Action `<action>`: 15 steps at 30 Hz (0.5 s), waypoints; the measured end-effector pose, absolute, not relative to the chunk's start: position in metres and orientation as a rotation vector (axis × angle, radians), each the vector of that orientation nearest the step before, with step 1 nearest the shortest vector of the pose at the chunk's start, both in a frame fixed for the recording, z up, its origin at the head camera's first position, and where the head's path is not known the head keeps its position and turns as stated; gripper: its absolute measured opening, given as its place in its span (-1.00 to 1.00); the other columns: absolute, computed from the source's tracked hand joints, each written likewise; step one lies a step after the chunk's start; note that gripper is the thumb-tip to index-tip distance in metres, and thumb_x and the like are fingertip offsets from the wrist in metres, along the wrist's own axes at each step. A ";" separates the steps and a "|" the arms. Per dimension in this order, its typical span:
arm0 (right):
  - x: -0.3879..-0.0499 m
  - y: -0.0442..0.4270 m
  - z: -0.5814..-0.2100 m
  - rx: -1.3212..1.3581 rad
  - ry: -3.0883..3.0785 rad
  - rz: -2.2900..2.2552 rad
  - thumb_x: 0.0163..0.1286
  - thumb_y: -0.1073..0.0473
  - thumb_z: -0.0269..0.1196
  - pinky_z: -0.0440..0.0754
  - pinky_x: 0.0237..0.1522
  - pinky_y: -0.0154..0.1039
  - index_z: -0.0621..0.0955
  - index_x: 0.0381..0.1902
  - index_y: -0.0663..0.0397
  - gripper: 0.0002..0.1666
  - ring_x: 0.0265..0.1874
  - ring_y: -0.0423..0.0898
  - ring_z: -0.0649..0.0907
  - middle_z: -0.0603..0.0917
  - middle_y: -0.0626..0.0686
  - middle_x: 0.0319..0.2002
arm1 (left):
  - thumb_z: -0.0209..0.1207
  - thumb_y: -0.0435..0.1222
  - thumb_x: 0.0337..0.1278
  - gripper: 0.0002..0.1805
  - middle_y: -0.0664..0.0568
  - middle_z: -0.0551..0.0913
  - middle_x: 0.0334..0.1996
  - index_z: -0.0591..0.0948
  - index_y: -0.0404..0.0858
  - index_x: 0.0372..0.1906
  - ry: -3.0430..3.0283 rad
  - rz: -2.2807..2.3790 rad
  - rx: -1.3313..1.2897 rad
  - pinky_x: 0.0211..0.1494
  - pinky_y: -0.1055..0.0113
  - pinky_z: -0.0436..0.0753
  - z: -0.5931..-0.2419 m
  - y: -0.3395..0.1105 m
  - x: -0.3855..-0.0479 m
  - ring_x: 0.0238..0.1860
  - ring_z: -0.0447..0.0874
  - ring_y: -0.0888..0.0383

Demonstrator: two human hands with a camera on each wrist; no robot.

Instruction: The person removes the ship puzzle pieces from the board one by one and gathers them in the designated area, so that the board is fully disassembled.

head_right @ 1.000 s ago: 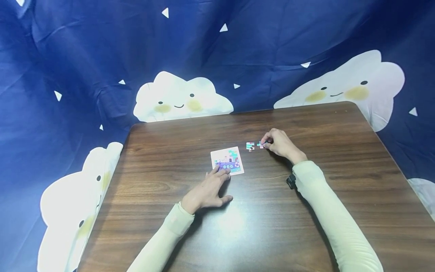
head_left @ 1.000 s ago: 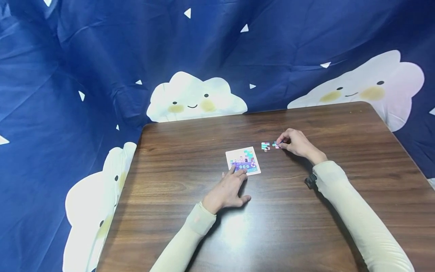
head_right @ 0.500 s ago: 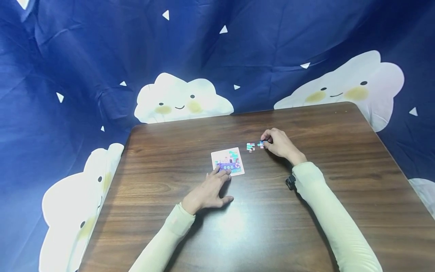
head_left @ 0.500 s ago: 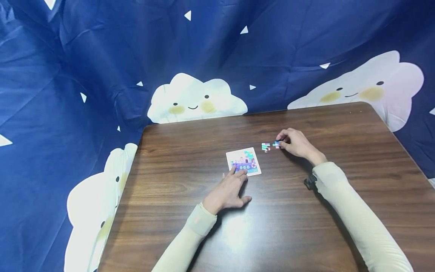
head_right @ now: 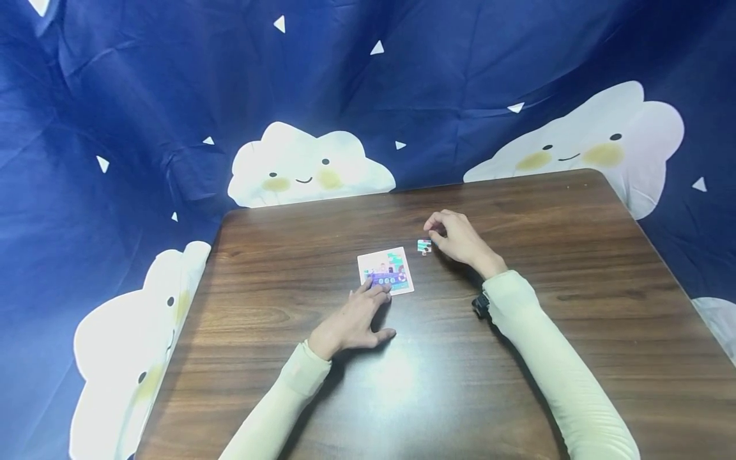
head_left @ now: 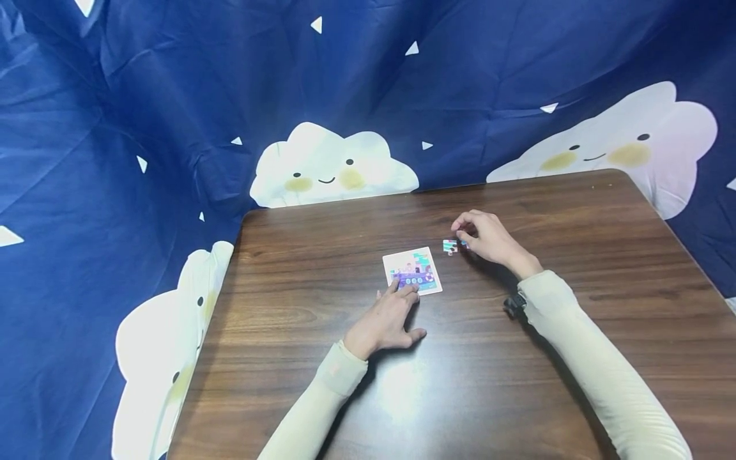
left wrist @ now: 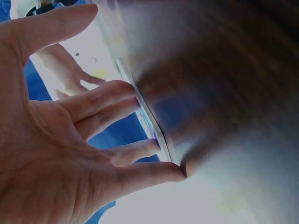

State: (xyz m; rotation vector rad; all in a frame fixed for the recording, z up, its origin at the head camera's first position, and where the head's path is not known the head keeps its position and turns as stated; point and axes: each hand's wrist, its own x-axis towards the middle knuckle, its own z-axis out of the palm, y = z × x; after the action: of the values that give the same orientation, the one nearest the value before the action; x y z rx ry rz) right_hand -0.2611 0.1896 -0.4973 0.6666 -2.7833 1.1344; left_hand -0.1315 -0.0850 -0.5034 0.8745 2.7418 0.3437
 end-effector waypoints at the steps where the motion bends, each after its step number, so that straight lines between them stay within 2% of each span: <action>1: -0.261 0.186 -0.497 0.677 -2.784 1.136 0.42 0.40 0.23 0.70 0.07 0.12 0.68 -0.10 0.28 -0.84 -0.09 0.17 0.74 0.74 0.25 -0.12 | 0.37 0.08 0.15 -0.20 -0.09 0.40 0.55 0.51 -0.28 0.40 2.740 0.344 0.874 0.35 -0.47 0.46 -0.503 -0.085 -0.132 0.61 0.18 -0.36; 15: -0.253 0.141 -0.503 0.800 -2.852 1.139 0.48 0.32 0.23 0.68 0.13 0.08 0.71 -0.06 0.16 -0.83 -0.02 0.07 0.70 0.74 0.14 -0.06 | 0.36 0.08 0.16 -0.20 -0.10 0.41 0.54 0.51 -0.29 0.40 2.743 0.350 0.872 0.36 -0.47 0.47 -0.505 -0.085 -0.132 0.62 0.18 -0.35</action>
State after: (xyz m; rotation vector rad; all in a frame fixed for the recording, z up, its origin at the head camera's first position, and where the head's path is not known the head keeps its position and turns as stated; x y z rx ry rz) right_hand -0.2534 0.1407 -0.5033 0.8000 -2.8523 1.1387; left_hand -0.1324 -0.0845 -0.5051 0.8723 2.7426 0.3503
